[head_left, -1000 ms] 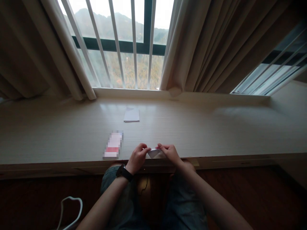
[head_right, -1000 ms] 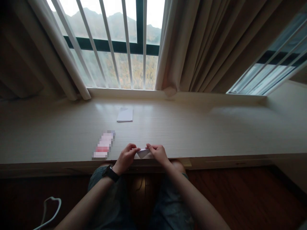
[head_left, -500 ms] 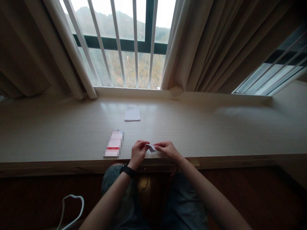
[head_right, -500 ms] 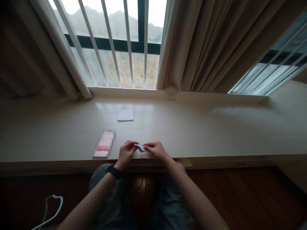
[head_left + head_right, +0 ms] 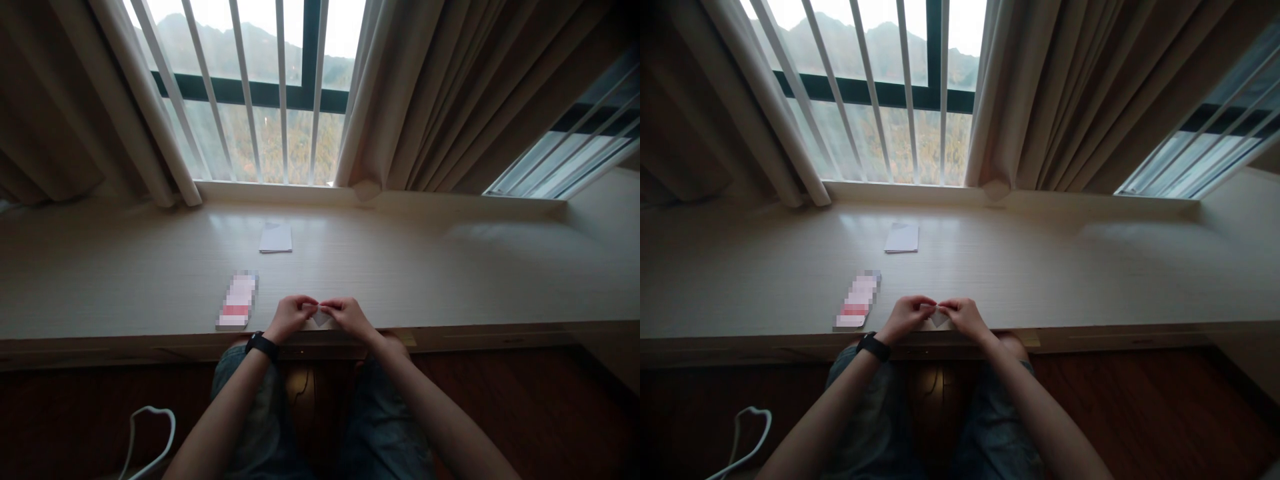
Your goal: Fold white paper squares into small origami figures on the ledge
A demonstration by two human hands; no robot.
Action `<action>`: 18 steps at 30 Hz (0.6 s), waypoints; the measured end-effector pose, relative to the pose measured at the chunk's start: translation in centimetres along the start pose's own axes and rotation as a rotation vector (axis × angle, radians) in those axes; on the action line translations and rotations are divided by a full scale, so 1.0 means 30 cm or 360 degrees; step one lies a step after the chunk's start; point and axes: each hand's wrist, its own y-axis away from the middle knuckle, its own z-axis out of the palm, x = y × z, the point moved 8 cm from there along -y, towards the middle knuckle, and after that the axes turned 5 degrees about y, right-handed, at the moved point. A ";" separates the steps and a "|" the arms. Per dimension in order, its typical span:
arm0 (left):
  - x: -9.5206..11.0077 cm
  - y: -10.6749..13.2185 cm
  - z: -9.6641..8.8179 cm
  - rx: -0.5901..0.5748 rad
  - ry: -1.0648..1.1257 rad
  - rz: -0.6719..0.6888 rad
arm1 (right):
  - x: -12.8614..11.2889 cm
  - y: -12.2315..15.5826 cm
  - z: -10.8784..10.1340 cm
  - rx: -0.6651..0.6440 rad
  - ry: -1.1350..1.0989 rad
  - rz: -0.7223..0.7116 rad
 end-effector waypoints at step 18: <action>-0.059 -0.029 -0.009 -0.0172 0.0115 -0.0145 | 0.083 -0.003 -0.021 -0.0132 0.0033 0.0179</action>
